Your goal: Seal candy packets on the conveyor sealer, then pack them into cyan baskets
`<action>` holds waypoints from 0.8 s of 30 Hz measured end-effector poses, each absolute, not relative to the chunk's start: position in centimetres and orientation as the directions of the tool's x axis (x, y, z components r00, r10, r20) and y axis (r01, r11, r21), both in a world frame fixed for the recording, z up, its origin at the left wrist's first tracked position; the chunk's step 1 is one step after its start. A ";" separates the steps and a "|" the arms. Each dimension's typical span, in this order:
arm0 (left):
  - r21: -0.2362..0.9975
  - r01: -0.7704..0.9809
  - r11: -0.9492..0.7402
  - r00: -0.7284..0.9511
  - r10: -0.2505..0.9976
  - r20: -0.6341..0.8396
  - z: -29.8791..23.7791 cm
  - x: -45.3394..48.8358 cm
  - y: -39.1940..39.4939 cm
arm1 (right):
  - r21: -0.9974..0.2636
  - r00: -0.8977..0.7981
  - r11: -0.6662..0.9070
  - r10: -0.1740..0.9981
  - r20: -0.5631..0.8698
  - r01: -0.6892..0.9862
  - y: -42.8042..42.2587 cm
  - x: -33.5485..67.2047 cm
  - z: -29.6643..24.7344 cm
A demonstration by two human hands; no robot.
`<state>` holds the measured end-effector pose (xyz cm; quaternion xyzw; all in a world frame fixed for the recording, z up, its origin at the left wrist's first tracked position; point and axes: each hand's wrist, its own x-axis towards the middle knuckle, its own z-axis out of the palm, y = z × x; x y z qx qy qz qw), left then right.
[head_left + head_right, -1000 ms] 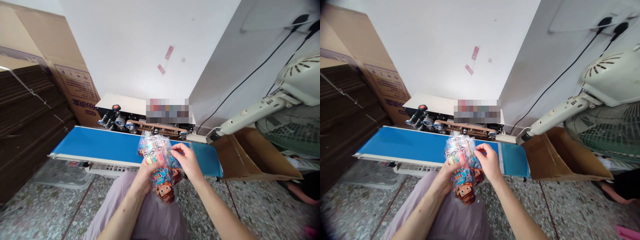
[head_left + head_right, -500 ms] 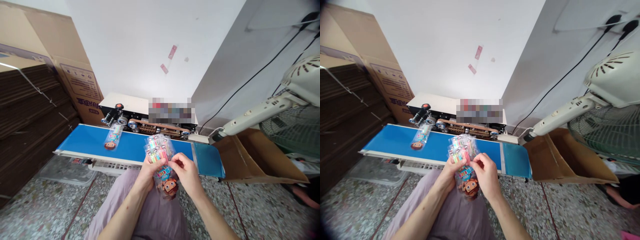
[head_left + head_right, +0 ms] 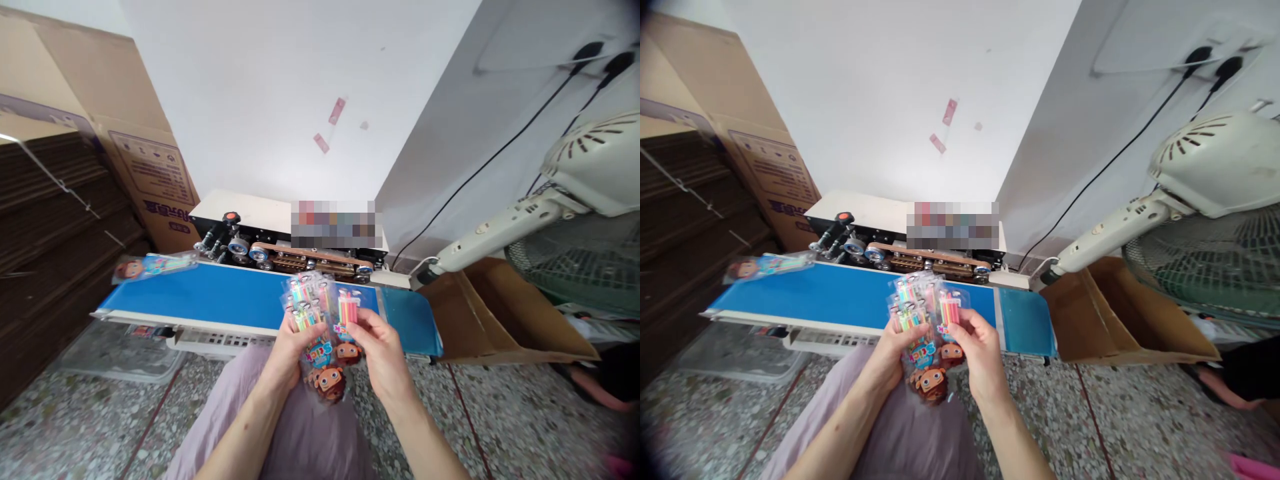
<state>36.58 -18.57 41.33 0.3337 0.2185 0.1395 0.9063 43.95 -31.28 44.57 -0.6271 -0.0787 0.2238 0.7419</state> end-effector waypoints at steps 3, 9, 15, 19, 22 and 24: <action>0.666 -0.073 0.742 0.855 0.391 -0.341 41.7 36.6 -18.6 | -0.909 0.894 0.297 0.421 -0.152 -0.294 -31.8 45.0 45.2; 0.662 -0.022 0.749 0.851 0.361 -0.381 41.7 36.7 -18.5 | -0.922 0.928 0.285 0.339 -0.158 -0.261 -32.6 47.5 45.1; 0.651 -0.010 0.759 0.846 0.354 -0.400 41.2 36.6 -18.2 | -0.936 0.939 0.194 0.239 -0.246 -0.295 -34.0 49.2 43.4; 0.634 0.009 0.773 0.841 0.337 -0.423 41.5 36.7 -18.2 | -0.931 0.941 0.235 0.261 -0.216 -0.279 -34.7 49.7 43.1; 0.633 0.024 0.773 0.844 0.324 -0.427 41.6 36.8 -18.3 | -0.915 0.944 0.287 0.250 -0.215 -0.285 -34.8 49.8 42.8; 0.634 0.029 0.773 0.848 0.317 -0.425 41.6 36.8 -18.4 | -0.918 0.950 0.285 0.229 -0.214 -0.276 -34.7 49.9 42.6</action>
